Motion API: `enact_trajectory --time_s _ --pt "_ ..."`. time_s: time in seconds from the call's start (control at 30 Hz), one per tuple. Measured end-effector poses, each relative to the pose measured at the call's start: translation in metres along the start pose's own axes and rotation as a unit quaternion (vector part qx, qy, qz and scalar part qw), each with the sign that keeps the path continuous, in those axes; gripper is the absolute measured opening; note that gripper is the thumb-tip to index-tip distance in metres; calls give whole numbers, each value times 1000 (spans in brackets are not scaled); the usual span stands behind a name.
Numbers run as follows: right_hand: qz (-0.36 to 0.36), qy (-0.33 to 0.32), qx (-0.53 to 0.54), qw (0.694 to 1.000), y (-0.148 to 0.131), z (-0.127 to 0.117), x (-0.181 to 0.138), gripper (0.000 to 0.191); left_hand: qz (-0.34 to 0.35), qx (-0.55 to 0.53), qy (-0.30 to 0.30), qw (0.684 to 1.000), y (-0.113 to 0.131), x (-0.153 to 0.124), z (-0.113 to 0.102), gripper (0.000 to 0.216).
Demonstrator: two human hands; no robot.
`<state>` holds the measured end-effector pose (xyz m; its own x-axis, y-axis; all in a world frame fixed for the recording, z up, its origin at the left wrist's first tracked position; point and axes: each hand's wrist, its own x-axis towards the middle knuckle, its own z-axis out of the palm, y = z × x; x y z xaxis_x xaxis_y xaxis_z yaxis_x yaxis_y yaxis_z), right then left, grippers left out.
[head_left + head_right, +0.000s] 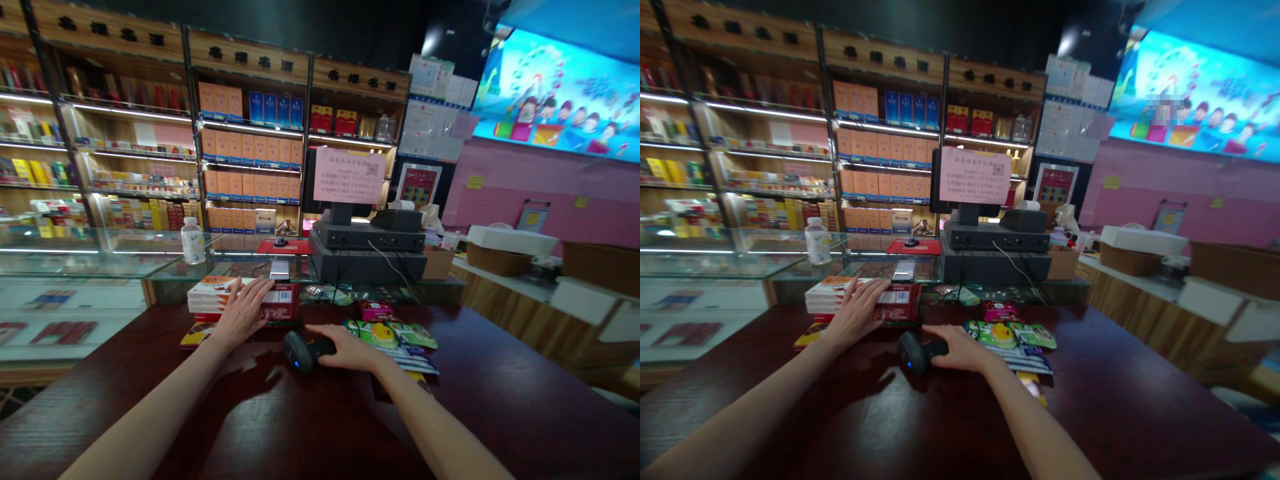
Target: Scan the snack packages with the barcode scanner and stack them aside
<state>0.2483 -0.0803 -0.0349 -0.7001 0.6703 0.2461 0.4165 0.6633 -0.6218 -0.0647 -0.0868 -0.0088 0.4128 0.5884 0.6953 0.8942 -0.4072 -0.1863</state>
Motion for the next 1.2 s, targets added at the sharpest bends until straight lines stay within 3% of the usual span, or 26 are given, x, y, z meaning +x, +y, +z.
enact_trajectory --time_s 0.13,0.23,0.4,0.77,0.97,1.07,1.2 --pt "56 130 169 975 1 -2 22 56 9 -7 2 1000 8 5 0 79" --pt "100 205 253 940 6 3 42 59 18 -8 2 1000 13 8 0 78" --pt "113 227 356 899 3 9 60 70 28 -8 0 1000 22 11 -2 76" --pt "96 241 350 900 -19 10 66 38 25 -31 4 999 25 11 2 82" --pt "79 274 281 916 -18 6 67 28 -124 -110 35 985 17 8 12 111" --pt "60 289 216 931 -15 3 66 24 -204 -218 41 954 11 9 11 87" --pt "44 310 122 942 -14 2 63 20 -228 -353 -7 907 5 13 4 38"
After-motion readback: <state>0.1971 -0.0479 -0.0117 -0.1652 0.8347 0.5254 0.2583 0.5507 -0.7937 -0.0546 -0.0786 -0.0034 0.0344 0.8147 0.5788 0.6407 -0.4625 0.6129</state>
